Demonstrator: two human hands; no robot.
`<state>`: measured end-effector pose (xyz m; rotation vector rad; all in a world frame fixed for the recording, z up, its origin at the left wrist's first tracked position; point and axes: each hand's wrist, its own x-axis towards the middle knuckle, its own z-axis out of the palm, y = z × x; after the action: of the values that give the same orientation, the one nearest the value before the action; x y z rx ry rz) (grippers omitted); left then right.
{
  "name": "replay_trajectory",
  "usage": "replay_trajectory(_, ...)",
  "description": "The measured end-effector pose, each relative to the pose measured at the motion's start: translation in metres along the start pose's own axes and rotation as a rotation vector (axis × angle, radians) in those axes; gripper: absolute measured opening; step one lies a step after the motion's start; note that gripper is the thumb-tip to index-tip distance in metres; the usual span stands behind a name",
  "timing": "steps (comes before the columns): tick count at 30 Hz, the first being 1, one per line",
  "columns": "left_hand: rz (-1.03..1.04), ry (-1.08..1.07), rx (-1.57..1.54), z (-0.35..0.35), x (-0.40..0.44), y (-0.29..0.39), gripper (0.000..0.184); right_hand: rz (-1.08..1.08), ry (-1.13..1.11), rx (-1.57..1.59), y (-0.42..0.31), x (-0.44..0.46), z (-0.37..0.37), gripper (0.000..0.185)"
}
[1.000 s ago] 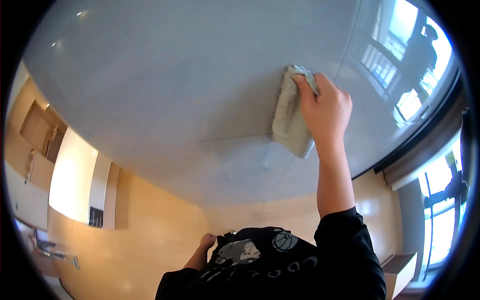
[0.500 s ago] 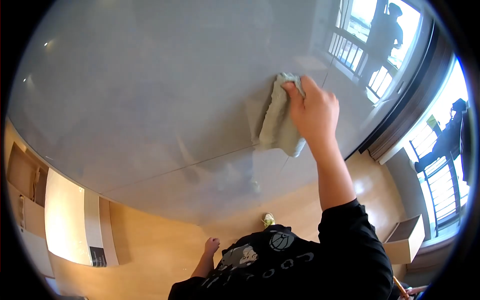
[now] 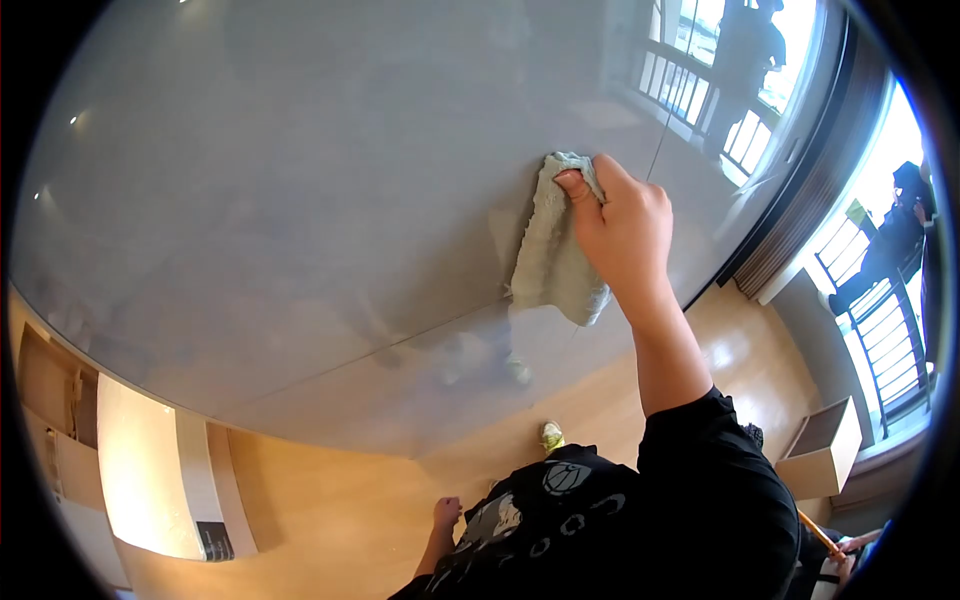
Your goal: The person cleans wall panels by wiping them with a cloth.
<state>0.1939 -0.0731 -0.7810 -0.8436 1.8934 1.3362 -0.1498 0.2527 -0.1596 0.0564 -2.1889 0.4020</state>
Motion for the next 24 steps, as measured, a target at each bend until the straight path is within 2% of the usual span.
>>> replay_trajectory(4, -0.084, -0.042, 0.047, -0.014, -0.001, -0.028, 0.032, -0.16, 0.173, 0.064, -0.026, 0.034, -0.005, 0.041)
replay_trajectory(6, -0.149, -0.066, 0.069, -0.014, 0.006, -0.042, 0.031, -0.215, 0.163, 0.039, -0.054, 0.058, -0.015, 0.042)
replay_trajectory(8, -0.232, -0.061, 0.06, -0.012, 0.004, -0.049, 0.03, -0.307, -0.297, 0.11, -0.061, 0.079, -0.06, 0.033)
replay_trajectory(11, -0.142, 0.03, -0.03, -0.013, 0.0, -0.023, 0.031, -0.262, -0.326, 0.086, -0.059, 0.07, -0.052, 0.031)
replay_trajectory(13, -0.089, 0.098, -0.076, 0.003, -0.004, -0.009, 0.034, -0.21, 0.063, 0.004, -0.056, 0.045, -0.002, 0.04)
replay_trajectory(15, -0.026, 0.113, -0.067, 0.014, -0.004, 0.004, 0.035, -0.101, -0.007, 0.04, -0.024, 0.02, 0.004, 0.038)
replay_trajectory(16, 0.014, 0.121, -0.039, 0.018, 0.001, 0.01, 0.035, 0.001, 0.046, 0.058, -0.001, 0.011, 0.008, 0.038)
replay_trajectory(18, 0.051, 0.154, -0.066, 0.038, 0.002, 0.005, 0.035, 0.101, -0.051, -0.081, 0.025, 0.008, -0.002, 0.042)
replay_trajectory(20, 0.049, 0.207, -0.172, 0.064, -0.008, -0.005, 0.036, 0.039, 0.028, -0.082, 0.039, 0.029, 0.006, 0.05)
replay_trajectory(23, 0.042, 0.199, 0.075, 0.081, -0.012, -0.037, 0.039, -0.102, 0.114, -0.235, 0.06, 0.084, -0.013, 0.055)
replay_trajectory(24, 0.01, 0.171, 0.076, 0.071, -0.023, -0.04, 0.041, -0.084, 0.1, -0.203, 0.051, 0.087, -0.031, 0.057)
